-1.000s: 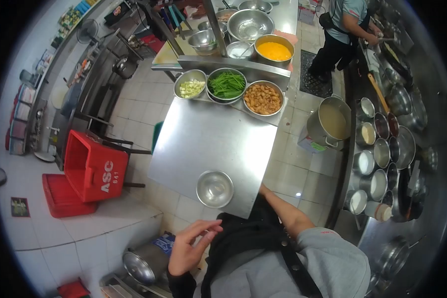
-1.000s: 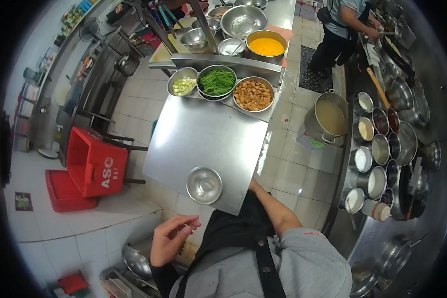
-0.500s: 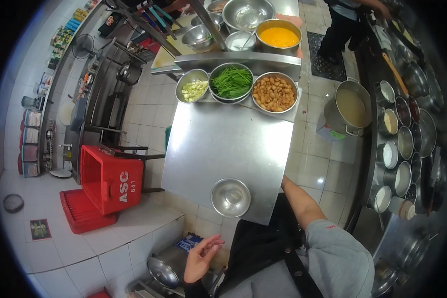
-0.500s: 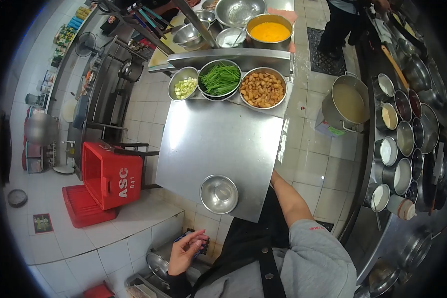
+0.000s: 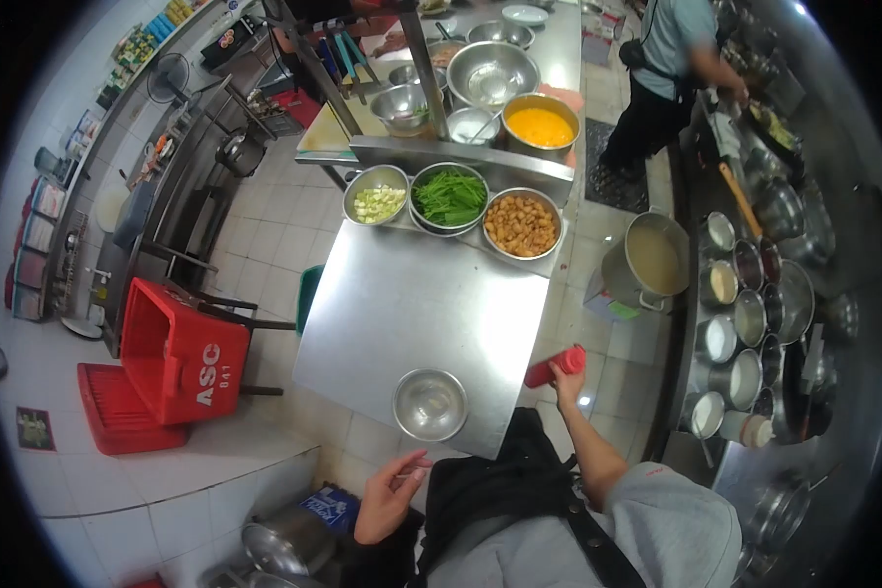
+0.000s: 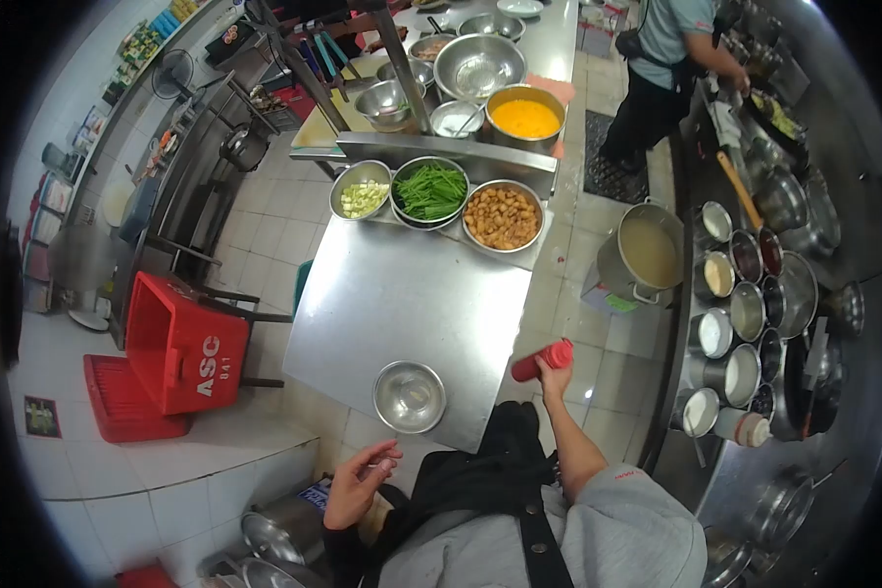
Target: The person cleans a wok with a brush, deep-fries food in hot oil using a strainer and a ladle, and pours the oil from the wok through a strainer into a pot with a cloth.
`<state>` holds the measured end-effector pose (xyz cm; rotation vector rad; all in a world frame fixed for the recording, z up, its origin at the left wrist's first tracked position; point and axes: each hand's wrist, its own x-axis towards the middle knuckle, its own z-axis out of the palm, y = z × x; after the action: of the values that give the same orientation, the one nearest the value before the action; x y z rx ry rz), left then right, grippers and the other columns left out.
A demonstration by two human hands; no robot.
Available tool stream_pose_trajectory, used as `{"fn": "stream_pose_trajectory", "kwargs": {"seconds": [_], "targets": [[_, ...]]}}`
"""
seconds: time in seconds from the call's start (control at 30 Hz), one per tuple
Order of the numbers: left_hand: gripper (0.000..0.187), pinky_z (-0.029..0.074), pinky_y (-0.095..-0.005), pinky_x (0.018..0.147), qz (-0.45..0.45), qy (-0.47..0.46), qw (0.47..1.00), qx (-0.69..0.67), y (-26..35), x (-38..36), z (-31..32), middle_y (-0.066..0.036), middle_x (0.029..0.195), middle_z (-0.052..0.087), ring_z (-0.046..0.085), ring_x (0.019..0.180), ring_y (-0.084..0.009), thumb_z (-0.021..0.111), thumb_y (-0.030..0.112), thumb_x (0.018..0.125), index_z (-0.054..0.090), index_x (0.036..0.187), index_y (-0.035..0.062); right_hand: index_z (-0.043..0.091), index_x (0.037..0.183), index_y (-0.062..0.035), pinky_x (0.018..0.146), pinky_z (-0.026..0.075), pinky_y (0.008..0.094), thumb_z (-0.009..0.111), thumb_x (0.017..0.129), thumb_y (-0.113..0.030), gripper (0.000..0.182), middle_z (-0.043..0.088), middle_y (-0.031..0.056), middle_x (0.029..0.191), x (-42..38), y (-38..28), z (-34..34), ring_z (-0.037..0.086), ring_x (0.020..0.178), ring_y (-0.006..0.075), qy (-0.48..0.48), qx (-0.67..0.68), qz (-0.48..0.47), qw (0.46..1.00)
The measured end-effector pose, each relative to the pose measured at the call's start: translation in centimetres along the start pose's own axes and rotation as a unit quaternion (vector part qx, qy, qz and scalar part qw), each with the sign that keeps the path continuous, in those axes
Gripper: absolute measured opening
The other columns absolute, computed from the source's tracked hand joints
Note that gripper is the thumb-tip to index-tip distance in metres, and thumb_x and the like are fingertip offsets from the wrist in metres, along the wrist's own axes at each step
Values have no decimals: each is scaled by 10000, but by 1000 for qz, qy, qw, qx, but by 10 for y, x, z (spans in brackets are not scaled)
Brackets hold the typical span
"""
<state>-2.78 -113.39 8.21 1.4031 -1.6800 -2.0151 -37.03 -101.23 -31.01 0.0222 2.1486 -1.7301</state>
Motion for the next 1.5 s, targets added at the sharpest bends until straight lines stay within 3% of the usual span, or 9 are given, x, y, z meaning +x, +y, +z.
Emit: {"fn": "stream_pose_trajectory", "kwargs": {"seconds": [0.2,0.27,0.5,0.73,0.87,0.97,1.07,1.33,1.5], "targets": [[331,505,-293,952,121,5,992,27,15,29,15,-98,1205,712,647,1126,-164,617,54,1017,634,1343,1,538,1241,-34,957,516,361,934,694,-206,696,638,77,1105,-14,-95,-103,646,1007,220,-98,-110,-174,974],[321,509,-320,954,204,0,976,73,42,46,32,-125,1193,715,661,1113,-213,633,45,990,653,1308,1,519,1147,-31,942,518,397,932,670,-241,664,638,125,1055,-34,-165,-105,649,996,244,-135,-157,-201,957],[395,429,-415,1074,487,-92,849,184,134,69,104,-135,1280,696,584,1258,-349,665,47,938,657,1333,36,554,1239,3,894,559,387,905,658,-228,717,691,162,1080,-128,-340,-53,708,990,286,-300,-123,-359,875],[342,410,-429,1119,460,-153,867,117,163,50,73,-109,1241,729,597,1303,-315,700,33,892,729,1233,34,557,1225,9,829,576,379,903,658,-234,708,703,177,1073,-175,-387,-14,731,953,305,-376,7,-387,842],[255,457,-434,1070,503,40,854,131,150,44,75,-122,1118,765,683,1147,-324,734,33,852,773,1103,9,540,1230,21,801,581,404,903,679,-228,705,697,201,1059,-192,-407,-1,734,936,335,-377,-22,-333,864],[229,487,-412,1011,494,242,804,224,155,16,83,-157,1030,766,713,1008,-316,763,11,795,778,1024,-1,527,1233,29,774,584,416,900,703,-219,694,693,211,1043,-196,-411,12,735,908,358,-322,-65,-399,856],[280,499,-402,954,421,286,843,174,150,-6,73,-141,973,755,686,972,-309,779,11,773,772,1053,7,522,1250,26,757,588,419,900,714,-215,699,685,221,1052,-192,-415,13,730,895,376,-341,-66,-403,846],[374,484,-327,834,437,102,874,185,168,6,43,-119,1053,722,609,909,-226,774,44,820,737,1191,15,529,1272,3,767,578,443,894,665,-176,730,665,200,1065,-196,-428,7,712,916,380,-454,-96,-406,787],[299,481,-277,722,359,259,876,190,192,26,41,-122,1020,702,588,767,-153,720,55,910,716,1201,-15,543,1312,12,857,577,388,911,603,-142,813,703,182,1073,-203,-424,5,722,943,310,-492,-14,-475,729]]}}
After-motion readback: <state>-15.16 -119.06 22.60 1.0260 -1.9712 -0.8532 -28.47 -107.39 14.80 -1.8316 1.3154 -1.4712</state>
